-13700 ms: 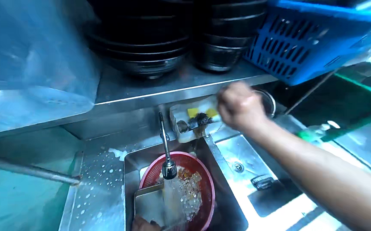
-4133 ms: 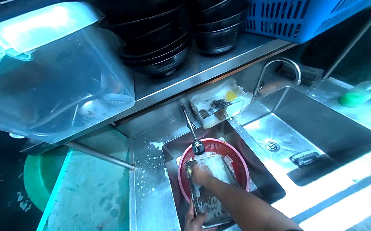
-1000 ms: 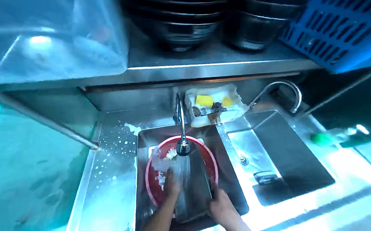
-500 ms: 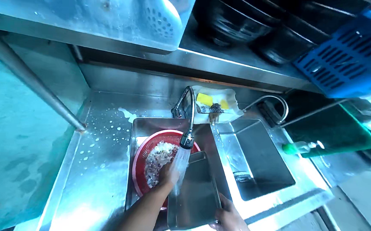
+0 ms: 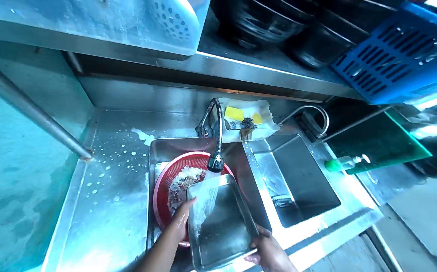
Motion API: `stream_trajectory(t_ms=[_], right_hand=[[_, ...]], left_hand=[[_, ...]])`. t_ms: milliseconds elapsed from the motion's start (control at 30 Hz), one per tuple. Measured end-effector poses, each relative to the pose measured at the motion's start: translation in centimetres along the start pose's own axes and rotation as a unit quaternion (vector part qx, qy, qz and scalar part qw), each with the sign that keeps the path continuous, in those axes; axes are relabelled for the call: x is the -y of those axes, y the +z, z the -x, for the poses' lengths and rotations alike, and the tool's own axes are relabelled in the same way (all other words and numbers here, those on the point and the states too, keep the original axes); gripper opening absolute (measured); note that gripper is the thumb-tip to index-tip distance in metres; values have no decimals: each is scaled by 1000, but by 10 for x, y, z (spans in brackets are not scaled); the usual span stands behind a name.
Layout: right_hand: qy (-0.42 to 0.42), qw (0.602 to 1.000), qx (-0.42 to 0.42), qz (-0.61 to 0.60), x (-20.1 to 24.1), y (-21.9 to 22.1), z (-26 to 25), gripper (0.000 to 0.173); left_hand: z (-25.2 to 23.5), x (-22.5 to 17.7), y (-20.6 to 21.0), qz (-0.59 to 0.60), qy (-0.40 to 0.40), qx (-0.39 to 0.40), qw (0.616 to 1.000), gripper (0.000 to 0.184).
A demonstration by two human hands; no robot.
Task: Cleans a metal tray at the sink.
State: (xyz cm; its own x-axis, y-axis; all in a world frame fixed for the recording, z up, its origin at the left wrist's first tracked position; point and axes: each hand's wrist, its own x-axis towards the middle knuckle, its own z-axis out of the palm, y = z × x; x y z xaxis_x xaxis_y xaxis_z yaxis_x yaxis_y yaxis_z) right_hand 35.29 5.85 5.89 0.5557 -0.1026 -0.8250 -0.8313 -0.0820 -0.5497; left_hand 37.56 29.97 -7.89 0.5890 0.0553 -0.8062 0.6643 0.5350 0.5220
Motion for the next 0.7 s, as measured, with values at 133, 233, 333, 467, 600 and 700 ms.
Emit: stream_trajectory(t_ms=[133,233,333,467,600,700], right_hand=[[-180,932,-93,300,-26,6,-44,53],[-369,819,-164,407,-24,48,-51,41],[-437,822,-153,333,-6,81,-52,35],[-307,951,-42,12,39,106,-57,39],[-80,966,-15,-246,64,131,-62,35],[-13,944,52,-326,65,143,-65,38]], left_hand=[[52,8,-14,48,74,-27,996,52],[69,-3,-23,53,178,-79,979,63],[84,-21,-38,59,240,-122,961,63],[113,-53,-47,17,320,-181,930,62],[151,-98,-36,-34,386,-254,886,60],[179,-135,-28,-66,458,-286,839,58]])
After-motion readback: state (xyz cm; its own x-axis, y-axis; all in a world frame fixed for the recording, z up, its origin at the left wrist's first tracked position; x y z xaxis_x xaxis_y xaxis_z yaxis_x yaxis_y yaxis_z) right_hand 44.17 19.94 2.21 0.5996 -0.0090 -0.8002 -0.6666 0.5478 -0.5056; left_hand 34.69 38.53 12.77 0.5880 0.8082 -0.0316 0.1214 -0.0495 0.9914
